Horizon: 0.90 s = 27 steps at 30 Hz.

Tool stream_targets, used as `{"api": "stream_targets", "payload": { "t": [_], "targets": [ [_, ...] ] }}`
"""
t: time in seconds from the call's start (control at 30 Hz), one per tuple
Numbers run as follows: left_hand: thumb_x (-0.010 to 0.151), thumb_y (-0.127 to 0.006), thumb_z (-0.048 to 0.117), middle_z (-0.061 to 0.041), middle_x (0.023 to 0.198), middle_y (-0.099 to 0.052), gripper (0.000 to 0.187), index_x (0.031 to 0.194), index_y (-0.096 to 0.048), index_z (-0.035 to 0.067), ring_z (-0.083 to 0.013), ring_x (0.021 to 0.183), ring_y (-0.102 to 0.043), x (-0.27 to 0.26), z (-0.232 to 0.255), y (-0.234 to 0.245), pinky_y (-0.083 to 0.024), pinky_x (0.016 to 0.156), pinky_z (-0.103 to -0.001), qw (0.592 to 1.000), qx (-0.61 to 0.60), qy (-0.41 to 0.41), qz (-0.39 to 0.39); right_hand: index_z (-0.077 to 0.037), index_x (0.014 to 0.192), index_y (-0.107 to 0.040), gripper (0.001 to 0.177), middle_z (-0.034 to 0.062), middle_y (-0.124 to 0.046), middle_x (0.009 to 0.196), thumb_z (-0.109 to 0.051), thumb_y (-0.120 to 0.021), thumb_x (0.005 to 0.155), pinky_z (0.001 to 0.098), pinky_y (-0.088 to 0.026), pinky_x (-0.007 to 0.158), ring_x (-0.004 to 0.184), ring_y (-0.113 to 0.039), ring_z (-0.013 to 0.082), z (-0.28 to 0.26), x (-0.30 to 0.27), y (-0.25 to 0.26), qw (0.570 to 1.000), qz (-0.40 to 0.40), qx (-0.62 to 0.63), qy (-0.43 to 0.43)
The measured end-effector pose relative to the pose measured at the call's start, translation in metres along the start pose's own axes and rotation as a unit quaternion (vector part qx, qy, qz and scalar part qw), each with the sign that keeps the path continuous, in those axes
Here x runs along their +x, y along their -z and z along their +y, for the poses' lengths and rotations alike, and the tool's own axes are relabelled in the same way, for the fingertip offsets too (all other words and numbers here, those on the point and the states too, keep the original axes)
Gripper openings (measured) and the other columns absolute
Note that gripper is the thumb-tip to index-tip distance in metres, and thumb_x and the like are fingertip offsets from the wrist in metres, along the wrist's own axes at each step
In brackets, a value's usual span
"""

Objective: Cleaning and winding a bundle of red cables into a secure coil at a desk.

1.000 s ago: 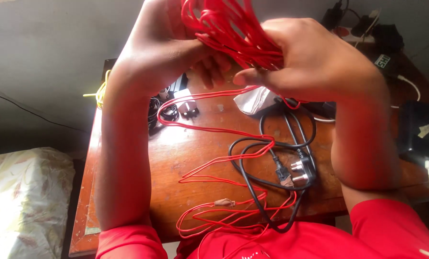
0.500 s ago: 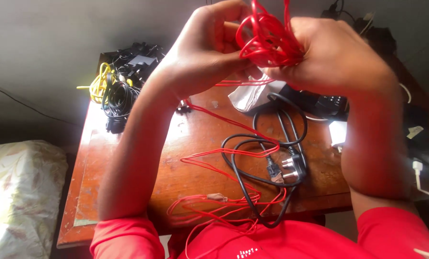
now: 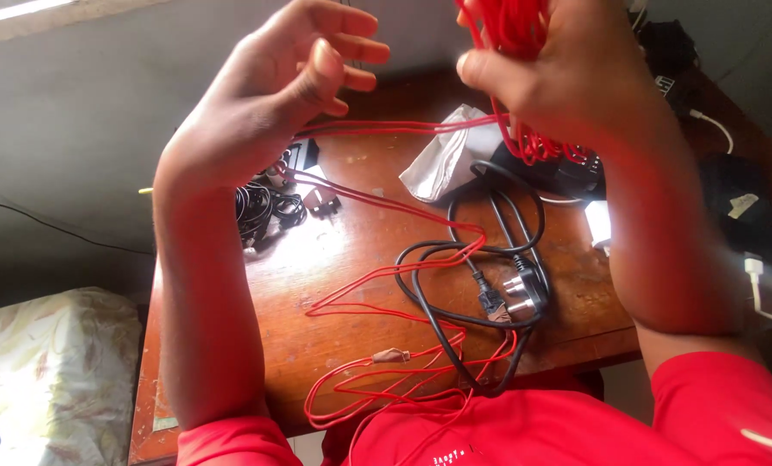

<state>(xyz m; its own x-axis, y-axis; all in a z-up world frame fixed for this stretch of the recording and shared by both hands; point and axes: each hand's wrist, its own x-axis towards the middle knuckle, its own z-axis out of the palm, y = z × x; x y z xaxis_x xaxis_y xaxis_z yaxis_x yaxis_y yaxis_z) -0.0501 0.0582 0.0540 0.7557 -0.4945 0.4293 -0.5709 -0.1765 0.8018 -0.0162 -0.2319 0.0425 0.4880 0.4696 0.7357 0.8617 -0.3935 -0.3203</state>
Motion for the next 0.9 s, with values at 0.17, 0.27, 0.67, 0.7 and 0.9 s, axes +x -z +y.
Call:
{"api": "stream_targets", "payload": {
  "t": [0.17,0.27,0.67,0.7,0.9],
  "targets": [
    [0.101,-0.069,0.06,-0.017,0.137,-0.066,0.08,0.15,-0.05,0.0,-0.0183,0.112,-0.068,-0.001,-0.02,0.01,-0.057,0.1,-0.034,0.986,-0.136,0.019,-0.095,0.003,0.106,-0.068,0.016,0.0101,-0.07,0.092,-0.005,-0.078,0.097,0.0332,-0.054,0.072,0.08,-0.07,0.0196,0.009,-0.007,0.002,0.998,0.017,-0.014,-0.06],
    [0.098,-0.076,0.055,-0.018,0.136,-0.065,0.086,0.154,-0.044,-0.001,-0.0177,0.109,-0.068,-0.002,-0.022,0.022,-0.059,0.096,-0.032,0.963,-0.199,0.015,-0.18,0.003,0.105,-0.068,0.014,0.0085,-0.07,0.089,-0.004,-0.075,0.094,0.0313,-0.054,0.069,0.077,-0.069,0.0176,-0.003,-0.002,0.003,0.995,0.035,0.011,-0.088],
    [0.084,-0.072,-0.009,-0.012,0.119,-0.074,0.063,0.144,-0.057,-0.004,-0.0134,0.1,-0.072,-0.008,0.015,0.002,-0.062,0.091,-0.03,0.984,-0.052,0.058,-0.16,-0.002,0.101,-0.067,0.016,0.0056,-0.07,0.086,-0.008,-0.076,0.089,0.0296,-0.055,0.068,0.074,-0.069,0.0139,-0.005,0.004,-0.013,0.993,0.007,0.033,-0.11],
    [0.083,-0.075,-0.009,-0.011,0.119,-0.074,0.06,0.14,-0.059,-0.005,-0.0128,0.104,-0.072,-0.007,0.015,0.0,-0.061,0.095,-0.029,0.988,-0.041,0.038,-0.141,-0.004,0.098,-0.066,0.018,0.0041,-0.069,0.085,-0.011,-0.077,0.086,0.0293,-0.054,0.065,0.072,-0.068,0.0128,-0.01,0.008,-0.016,0.989,-0.009,0.04,-0.139],
    [0.094,-0.083,0.003,-0.011,0.112,-0.075,0.037,0.124,-0.064,-0.007,-0.0159,0.094,-0.073,0.005,-0.02,-0.006,-0.064,0.084,-0.031,0.993,-0.103,-0.02,-0.058,-0.003,0.1,-0.07,0.017,0.0062,-0.073,0.086,-0.006,-0.078,0.086,0.0337,-0.056,0.067,0.076,-0.071,0.0168,0.007,0.002,-0.028,0.99,-0.073,0.002,-0.124]
  ]
}}
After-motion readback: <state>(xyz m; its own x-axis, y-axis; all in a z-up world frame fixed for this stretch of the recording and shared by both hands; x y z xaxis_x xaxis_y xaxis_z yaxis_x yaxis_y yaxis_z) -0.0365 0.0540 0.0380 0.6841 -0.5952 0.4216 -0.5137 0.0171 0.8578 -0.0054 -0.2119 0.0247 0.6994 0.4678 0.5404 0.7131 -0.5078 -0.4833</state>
